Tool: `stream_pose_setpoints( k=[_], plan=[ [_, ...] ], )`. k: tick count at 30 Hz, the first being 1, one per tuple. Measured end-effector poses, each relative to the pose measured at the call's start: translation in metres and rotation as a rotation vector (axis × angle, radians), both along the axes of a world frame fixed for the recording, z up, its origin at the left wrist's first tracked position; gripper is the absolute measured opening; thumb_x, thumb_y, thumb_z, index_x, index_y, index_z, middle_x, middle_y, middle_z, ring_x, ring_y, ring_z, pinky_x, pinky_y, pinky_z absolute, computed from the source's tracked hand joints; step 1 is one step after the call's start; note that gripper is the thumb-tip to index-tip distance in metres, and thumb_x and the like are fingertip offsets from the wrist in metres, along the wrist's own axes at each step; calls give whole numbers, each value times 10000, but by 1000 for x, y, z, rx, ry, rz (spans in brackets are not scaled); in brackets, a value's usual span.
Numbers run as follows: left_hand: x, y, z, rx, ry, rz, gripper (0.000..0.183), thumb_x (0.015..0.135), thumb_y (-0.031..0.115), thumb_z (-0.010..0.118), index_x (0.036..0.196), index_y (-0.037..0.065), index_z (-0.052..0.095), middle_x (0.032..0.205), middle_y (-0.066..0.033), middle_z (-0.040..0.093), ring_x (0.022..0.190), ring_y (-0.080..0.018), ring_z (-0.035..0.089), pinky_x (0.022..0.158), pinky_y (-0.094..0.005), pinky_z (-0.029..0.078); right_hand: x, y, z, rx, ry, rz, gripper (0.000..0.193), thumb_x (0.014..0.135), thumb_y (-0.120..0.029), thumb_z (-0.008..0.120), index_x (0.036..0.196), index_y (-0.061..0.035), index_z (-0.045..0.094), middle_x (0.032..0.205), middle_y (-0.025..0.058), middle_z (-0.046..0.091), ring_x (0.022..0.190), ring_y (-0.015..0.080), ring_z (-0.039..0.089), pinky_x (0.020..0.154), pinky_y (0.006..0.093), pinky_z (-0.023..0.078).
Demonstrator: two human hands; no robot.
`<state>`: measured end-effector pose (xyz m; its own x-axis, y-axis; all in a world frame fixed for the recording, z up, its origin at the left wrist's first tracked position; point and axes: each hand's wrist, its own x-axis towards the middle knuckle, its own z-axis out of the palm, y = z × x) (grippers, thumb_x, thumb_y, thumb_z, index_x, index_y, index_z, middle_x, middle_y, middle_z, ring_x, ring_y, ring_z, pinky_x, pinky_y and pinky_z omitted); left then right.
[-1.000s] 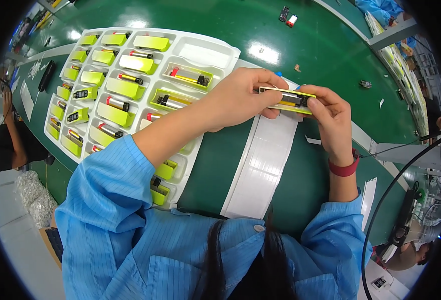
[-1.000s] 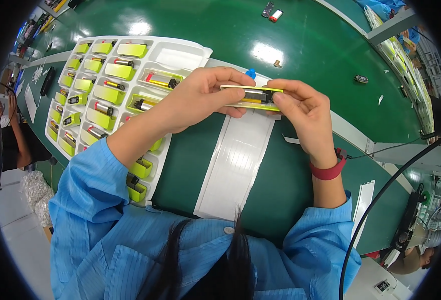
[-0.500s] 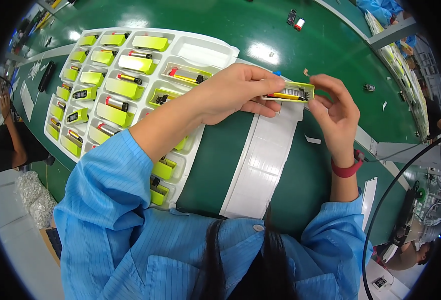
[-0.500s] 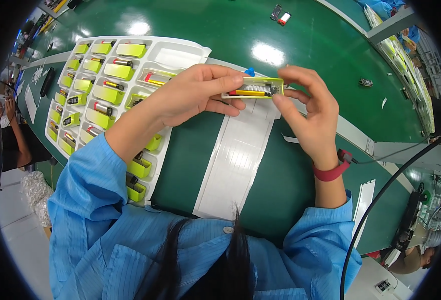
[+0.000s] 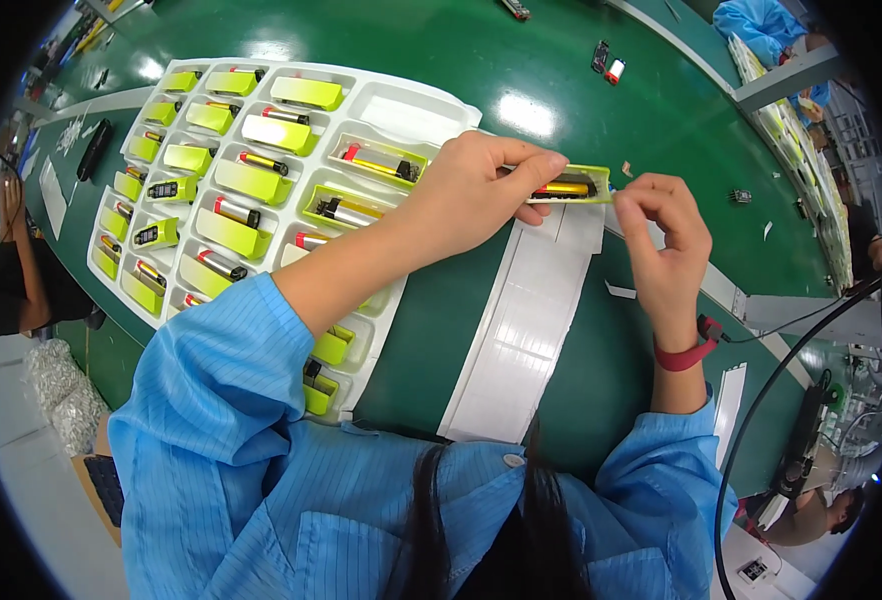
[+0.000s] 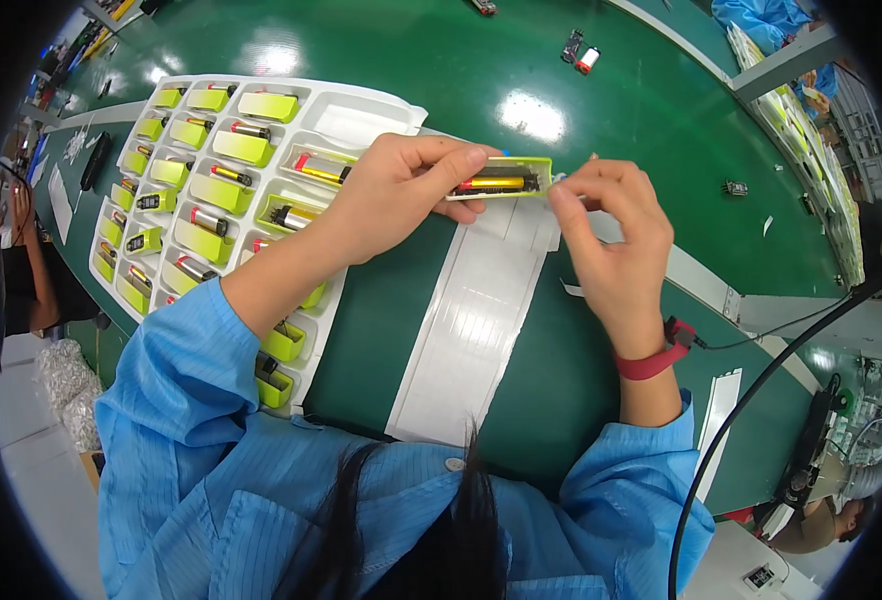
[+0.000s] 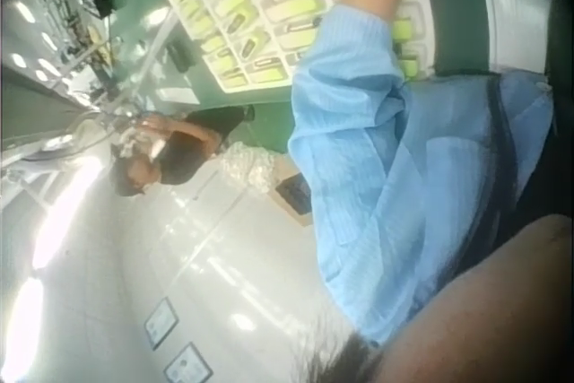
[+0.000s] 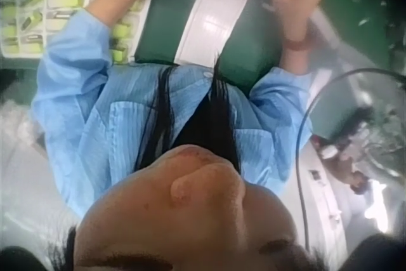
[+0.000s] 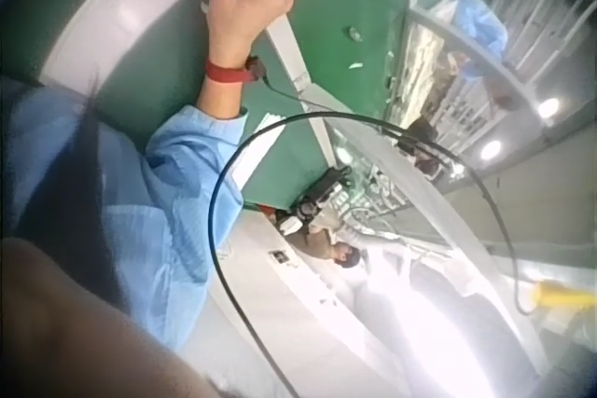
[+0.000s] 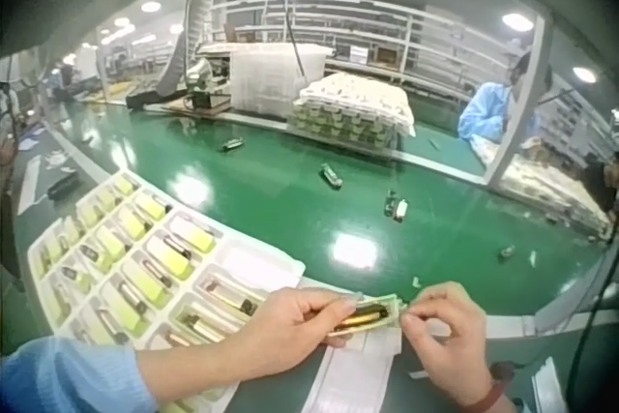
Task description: The person assembles electronic components by hand, placing batteries into small yellow electronic housings and applying adhesive strips to them.
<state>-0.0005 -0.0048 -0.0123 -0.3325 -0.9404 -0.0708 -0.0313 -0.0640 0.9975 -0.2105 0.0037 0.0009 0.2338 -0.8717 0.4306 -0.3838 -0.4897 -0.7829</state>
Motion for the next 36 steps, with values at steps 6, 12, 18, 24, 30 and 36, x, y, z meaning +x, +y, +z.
stream_pose_setpoints(
  k=[6,12,18,24,30,36],
  plan=[
    [-5,6,-4,-199,-102,28,302,914,202,504,1141,19,582,856,-12,622,792,-43,530,714,-181,433,18,7,1,-414,493,-212,167,700,-108,701,822,-15,634,837,87,551,772,259,505,735,350,442],
    [-6,10,-4,-129,-119,30,326,919,216,494,1169,18,562,856,17,582,769,-41,478,684,-176,405,24,2,-5,-198,293,-205,148,723,-112,692,804,-10,622,824,55,547,714,176,490,610,281,424],
    [-5,2,-3,75,-40,31,347,917,252,496,1181,35,558,960,4,579,867,-50,493,791,-202,411,23,6,-7,240,-115,-43,135,798,-131,657,815,-4,616,670,-27,558,553,14,428,444,170,305],
    [-6,4,-1,-12,-99,37,351,922,261,485,1167,22,565,911,-3,590,845,-54,502,786,-198,413,21,-1,-7,122,27,-192,146,828,-125,618,864,16,624,539,-9,526,461,24,428,431,183,319],
    [-6,4,-3,-154,-174,30,352,928,266,473,1144,8,575,896,-12,600,837,-60,518,761,-201,425,17,-5,-4,408,-201,-70,189,824,-155,637,905,16,632,598,9,577,462,41,464,418,195,345],
    [-3,0,-3,106,-40,-21,340,927,266,477,1129,13,580,963,-36,595,881,-77,540,828,-229,443,21,0,5,720,-327,-44,192,816,-151,647,899,20,621,684,63,626,573,96,588,481,195,466]
  ],
)
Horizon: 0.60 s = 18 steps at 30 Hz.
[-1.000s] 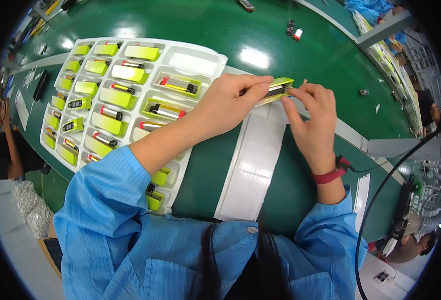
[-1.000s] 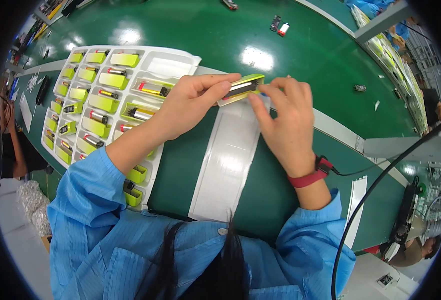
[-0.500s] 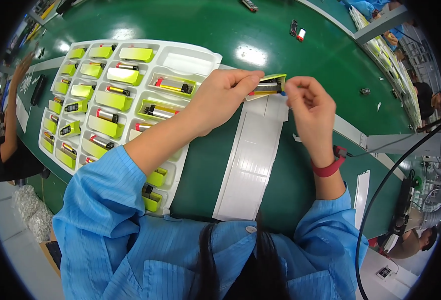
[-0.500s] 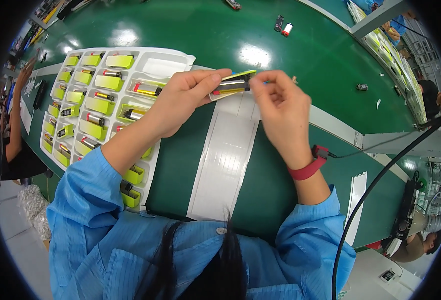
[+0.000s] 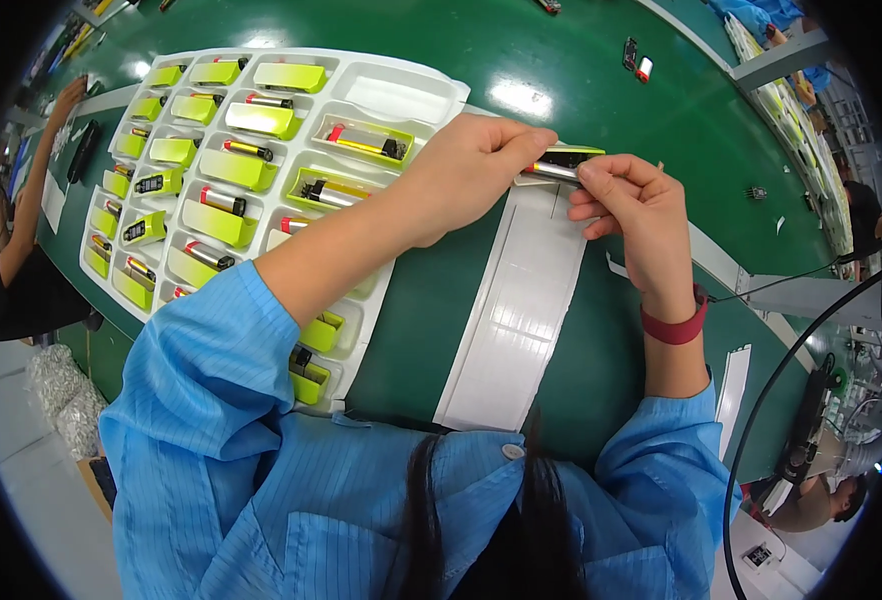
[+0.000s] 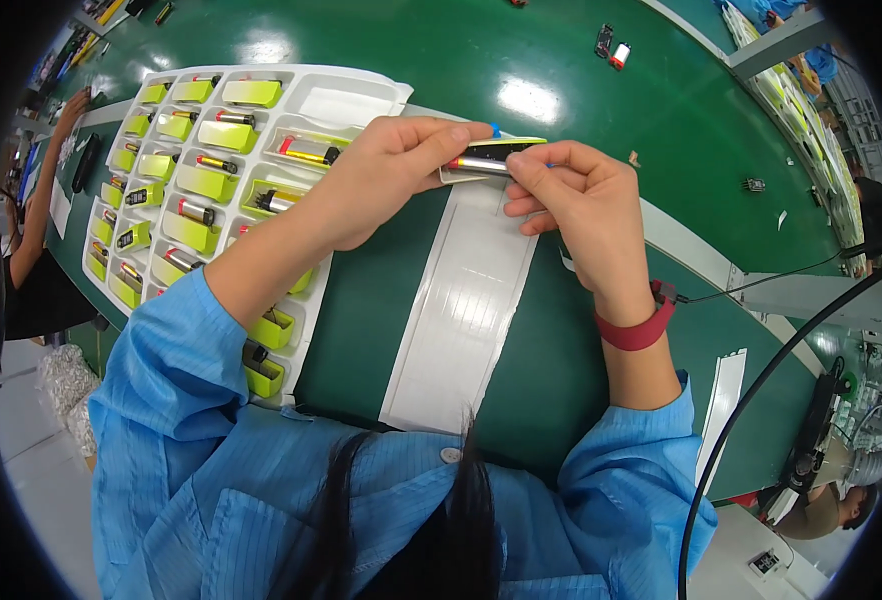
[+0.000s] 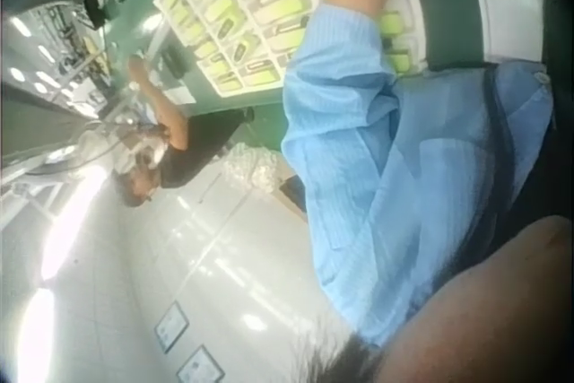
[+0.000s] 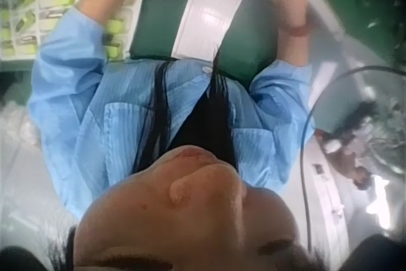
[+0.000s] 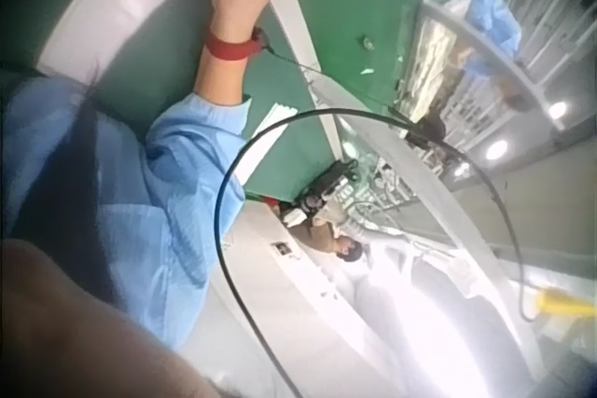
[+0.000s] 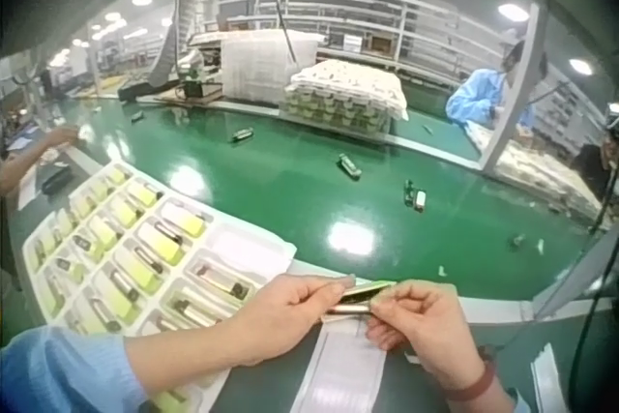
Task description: The person assembles electronic components by hand, placing batteries into small yellow electronic housings and applying adhesive strips to them.
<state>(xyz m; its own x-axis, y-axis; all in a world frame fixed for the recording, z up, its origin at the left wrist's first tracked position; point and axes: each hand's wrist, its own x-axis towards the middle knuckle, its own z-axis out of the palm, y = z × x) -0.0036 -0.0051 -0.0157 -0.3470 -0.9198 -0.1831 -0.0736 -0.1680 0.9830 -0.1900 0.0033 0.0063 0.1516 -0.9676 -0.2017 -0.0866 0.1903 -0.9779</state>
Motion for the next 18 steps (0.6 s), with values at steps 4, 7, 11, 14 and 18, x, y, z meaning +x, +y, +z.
stream_pose_setpoints(
  k=[4,7,11,14,18],
  plan=[
    [1,-2,-1,89,135,-49,340,926,264,481,1134,10,571,1005,-47,586,916,-89,559,853,-230,462,-8,0,2,-41,23,22,165,831,-114,621,915,28,612,751,94,642,628,123,626,540,196,506],
    [-4,-1,-3,117,252,-11,329,915,274,497,1039,-13,599,861,-38,588,804,-87,555,763,-223,467,-10,-2,2,-44,16,16,145,850,-88,590,934,29,604,777,103,645,642,125,631,563,196,520],
    [-3,-2,-8,-51,116,5,347,909,285,502,943,-39,621,731,-40,592,699,-90,564,662,-211,467,-14,-6,-1,21,-94,6,146,852,-79,582,941,35,599,782,107,645,650,127,633,581,196,525],
    [-3,-1,-3,-8,45,-53,334,928,259,476,1150,27,566,979,-61,600,891,-118,596,817,-232,500,-19,-7,-4,56,-124,9,145,855,-81,577,953,24,602,781,101,643,651,119,629,572,187,517],
    [1,-1,-2,54,37,-60,341,928,260,473,1102,-15,576,939,-76,606,846,-131,613,773,-231,518,-12,-1,4,-22,-73,55,147,813,-40,618,932,45,608,771,101,634,625,117,615,576,190,504]
  ],
)
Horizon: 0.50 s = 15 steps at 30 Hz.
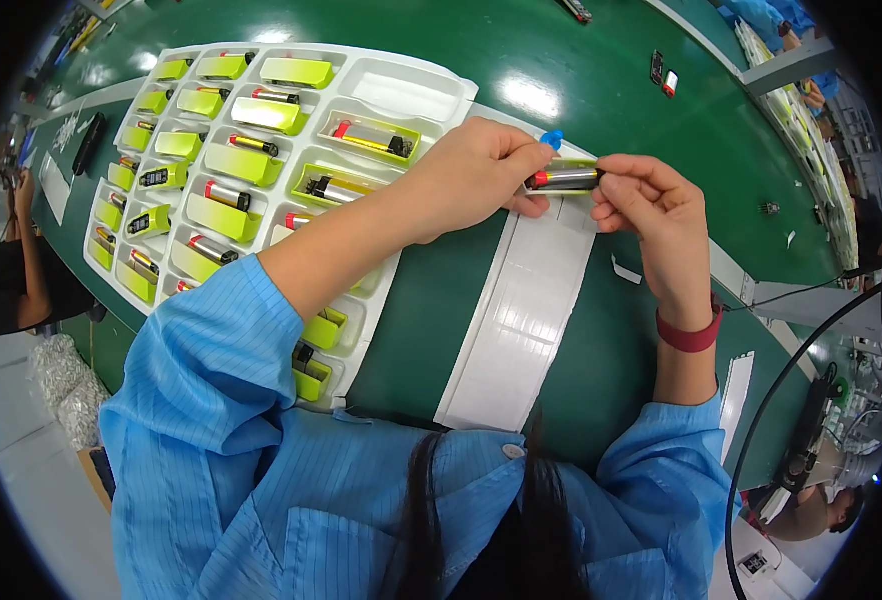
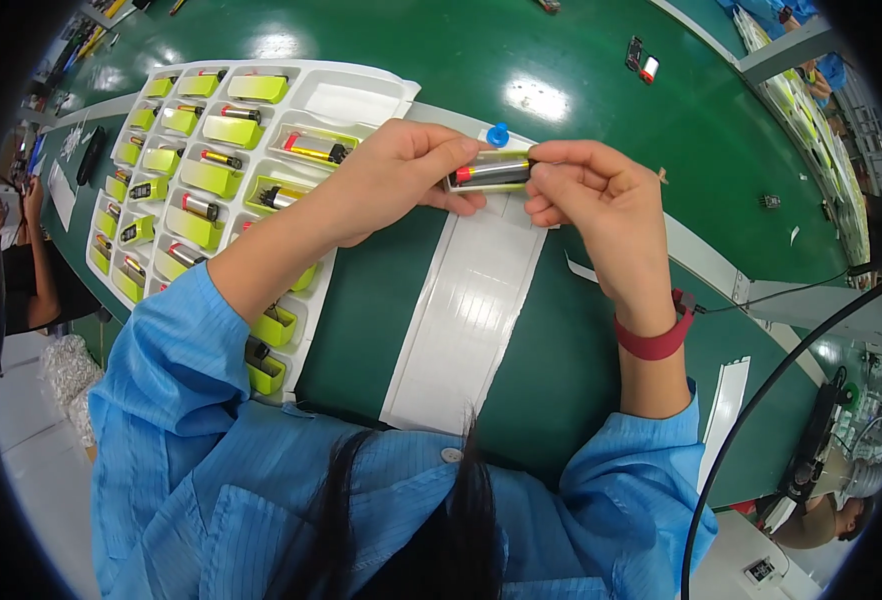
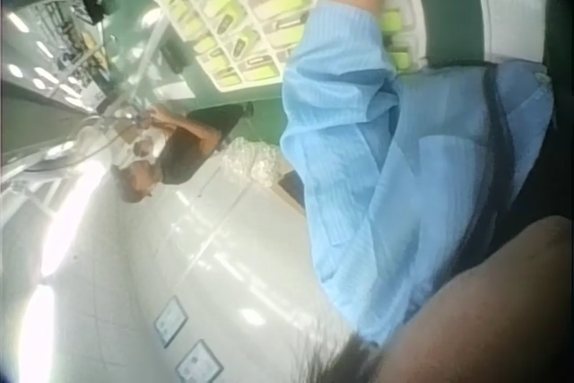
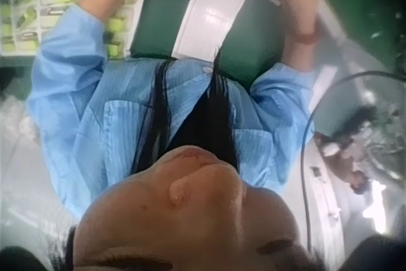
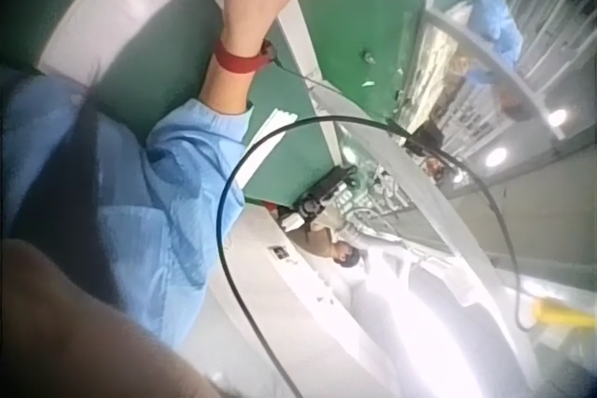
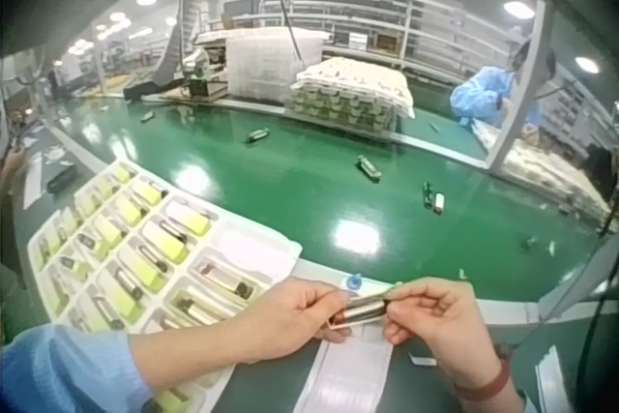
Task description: The person assembles electronic components by hand, placing batteries into small yellow electronic housings and applying adhesive strips to them.
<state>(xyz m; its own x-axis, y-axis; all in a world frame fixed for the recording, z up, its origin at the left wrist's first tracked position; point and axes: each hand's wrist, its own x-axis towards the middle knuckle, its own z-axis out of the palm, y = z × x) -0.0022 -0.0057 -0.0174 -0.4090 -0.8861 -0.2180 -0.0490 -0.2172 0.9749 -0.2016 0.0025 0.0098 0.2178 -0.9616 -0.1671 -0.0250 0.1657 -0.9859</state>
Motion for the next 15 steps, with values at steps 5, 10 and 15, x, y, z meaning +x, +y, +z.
stream_pose_setpoints(
  k=[5,10,15],
  plan=[
    [0,-1,2,161,59,-31,341,933,241,461,981,-76,577,888,-109,608,772,-151,632,726,-235,536,1,3,4,-430,485,126,148,772,6,628,917,28,607,791,51,594,682,83,549,541,205,451],
    [2,1,2,65,39,-42,339,939,256,446,1000,-51,578,858,-95,613,730,-133,628,638,-211,521,-6,-3,-2,-565,511,262,137,781,-2,617,917,4,612,866,42,596,748,85,542,603,213,446],
    [3,-2,8,27,143,-68,346,941,287,437,1015,-19,579,822,-78,619,633,-114,609,501,-190,468,-8,-8,-4,-288,73,92,143,812,-25,605,944,27,594,845,31,609,780,83,560,697,199,446]
  ],
)
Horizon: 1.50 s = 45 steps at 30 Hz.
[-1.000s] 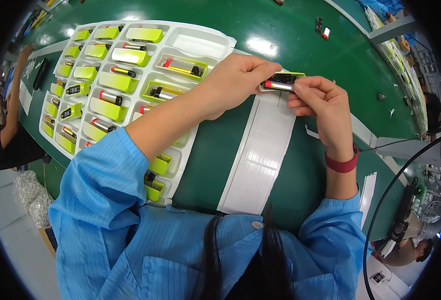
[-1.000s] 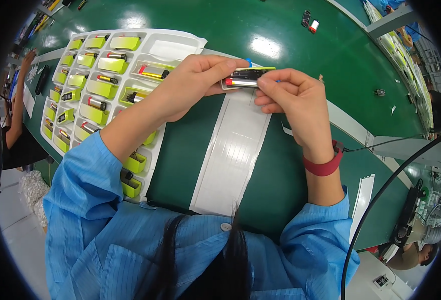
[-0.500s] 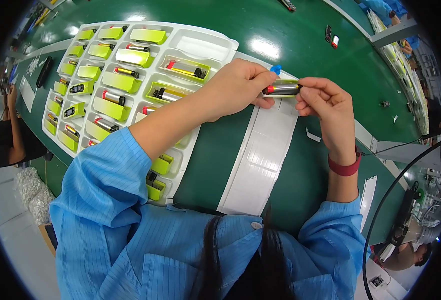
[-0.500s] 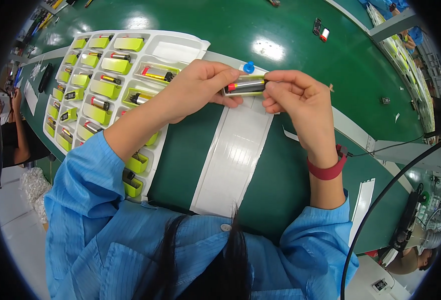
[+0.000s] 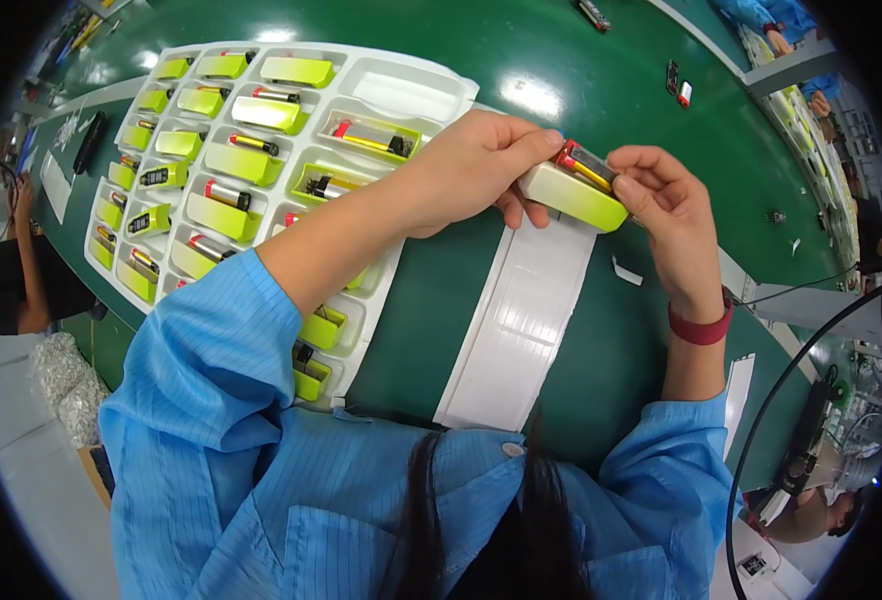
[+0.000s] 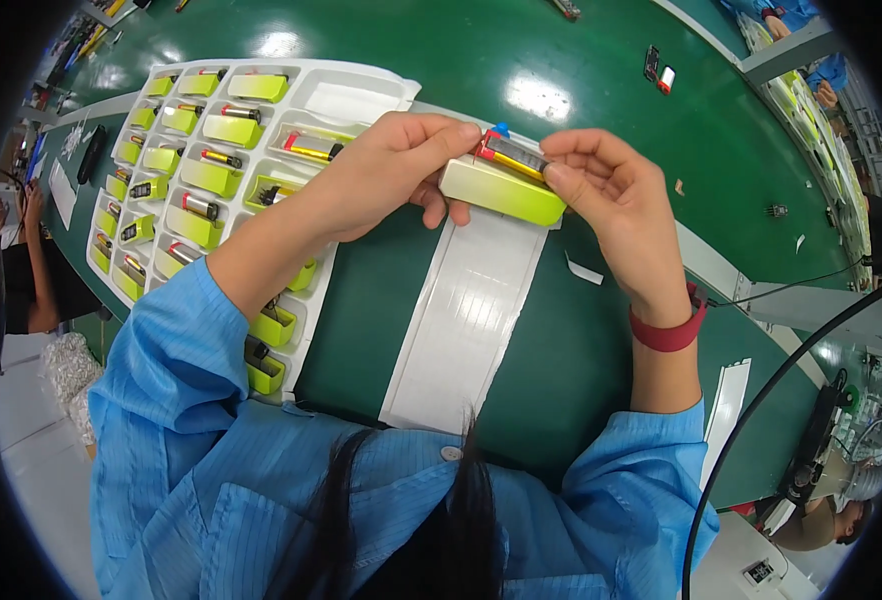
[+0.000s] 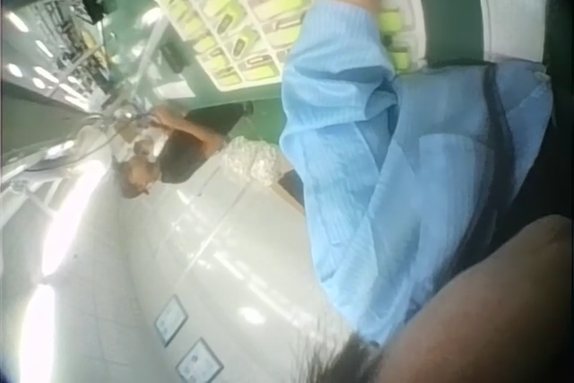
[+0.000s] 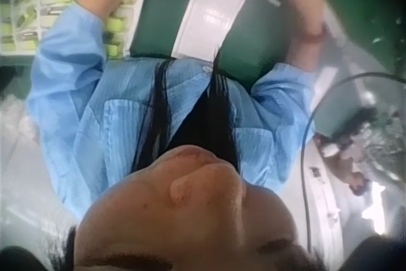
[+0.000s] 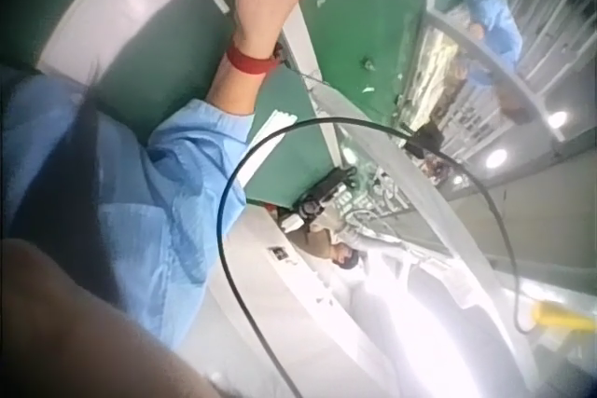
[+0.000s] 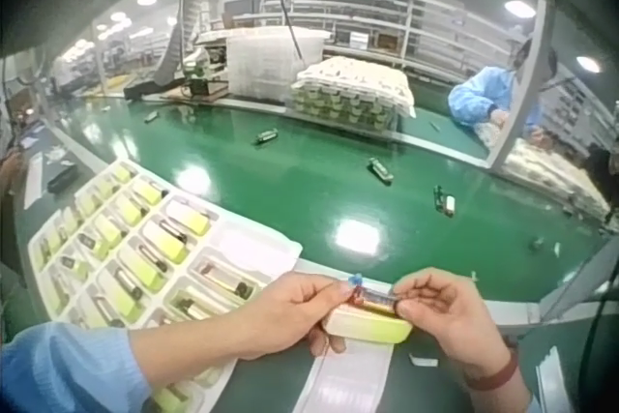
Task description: The person assembles electronic components by hand, placing batteries into small yellow electronic housings and applying adhesive strips to them.
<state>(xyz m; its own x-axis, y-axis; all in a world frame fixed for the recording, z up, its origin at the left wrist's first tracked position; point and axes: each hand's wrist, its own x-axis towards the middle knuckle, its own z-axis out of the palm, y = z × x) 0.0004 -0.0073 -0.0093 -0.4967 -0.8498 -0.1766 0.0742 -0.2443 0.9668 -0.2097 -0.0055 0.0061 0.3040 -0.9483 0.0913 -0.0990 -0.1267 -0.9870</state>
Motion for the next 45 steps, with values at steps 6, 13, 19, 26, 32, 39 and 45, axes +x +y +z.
stream_pose_setpoints(
  k=[6,13,19,26,32,39,45],
  plan=[
    [-2,3,3,-23,9,36,325,888,287,546,932,-26,623,734,-69,622,544,-97,593,467,-193,453,4,6,-2,-9,-28,-17,169,807,-11,613,963,48,586,863,38,597,759,73,545,709,204,447],
    [-2,11,10,-217,-153,77,247,817,184,639,984,2,636,713,-52,622,576,-83,589,447,-195,438,4,8,1,-323,155,-2,157,790,10,618,945,33,613,857,45,596,738,78,523,702,222,450],
    [-2,11,-3,-645,-329,38,190,827,130,624,994,44,650,788,-40,645,621,-86,557,543,-215,447,-13,6,12,24,75,225,175,831,-71,597,975,27,617,910,64,630,756,79,536,695,226,453],
    [-3,10,-5,-981,-342,174,185,802,140,643,961,44,650,861,-100,650,651,-171,585,576,-239,469,-2,15,25,-328,505,39,143,780,-61,636,914,-16,660,776,66,639,645,106,539,601,229,436],
    [0,12,3,-983,-393,162,211,807,139,643,989,31,643,864,-88,655,691,-140,605,599,-233,479,-5,13,15,-375,409,-2,138,759,-41,660,893,-8,661,777,68,635,658,107,551,612,226,442],
    [6,6,7,-194,-160,-268,394,777,97,672,1152,50,559,943,-38,617,841,-96,584,720,-222,489,-18,-1,3,374,-142,190,149,768,1,652,907,15,603,877,70,625,803,99,584,746,211,470],
    [0,13,4,-359,-209,-64,458,738,-22,670,1155,24,485,1059,-45,552,971,-121,557,833,-247,497,-13,0,6,293,-135,151,186,739,21,665,917,22,610,885,64,622,805,104,580,750,214,466]
  ],
)
